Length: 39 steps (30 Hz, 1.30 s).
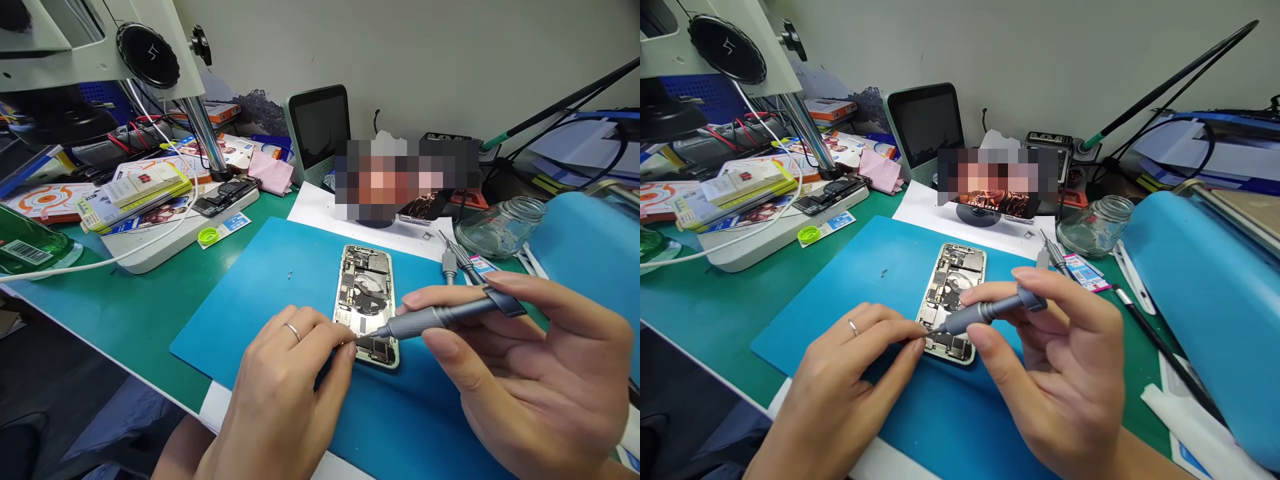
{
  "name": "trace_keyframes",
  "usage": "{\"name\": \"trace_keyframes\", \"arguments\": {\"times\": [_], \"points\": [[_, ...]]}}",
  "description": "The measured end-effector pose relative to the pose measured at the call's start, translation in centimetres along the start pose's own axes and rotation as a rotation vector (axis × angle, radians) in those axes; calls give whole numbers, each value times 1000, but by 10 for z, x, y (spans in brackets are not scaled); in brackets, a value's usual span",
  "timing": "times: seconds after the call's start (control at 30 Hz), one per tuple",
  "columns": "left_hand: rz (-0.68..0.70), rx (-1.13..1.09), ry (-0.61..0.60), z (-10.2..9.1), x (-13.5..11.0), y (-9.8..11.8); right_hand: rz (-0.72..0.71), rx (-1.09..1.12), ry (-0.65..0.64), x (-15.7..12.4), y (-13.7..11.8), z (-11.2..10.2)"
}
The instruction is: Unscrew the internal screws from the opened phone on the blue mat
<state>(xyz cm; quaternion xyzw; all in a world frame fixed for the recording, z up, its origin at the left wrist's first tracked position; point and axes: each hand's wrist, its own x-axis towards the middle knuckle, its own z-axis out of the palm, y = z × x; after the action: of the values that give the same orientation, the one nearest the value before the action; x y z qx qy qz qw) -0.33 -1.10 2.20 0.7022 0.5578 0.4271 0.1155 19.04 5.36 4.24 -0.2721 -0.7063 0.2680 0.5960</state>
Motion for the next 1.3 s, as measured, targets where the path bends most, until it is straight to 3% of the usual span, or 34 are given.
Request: {"name": "trace_keyframes", "arguments": {"times": [1.3], "points": [[0, 72, -66, -4, -1, -4, 40, 60, -31, 2, 0, 0]]}}
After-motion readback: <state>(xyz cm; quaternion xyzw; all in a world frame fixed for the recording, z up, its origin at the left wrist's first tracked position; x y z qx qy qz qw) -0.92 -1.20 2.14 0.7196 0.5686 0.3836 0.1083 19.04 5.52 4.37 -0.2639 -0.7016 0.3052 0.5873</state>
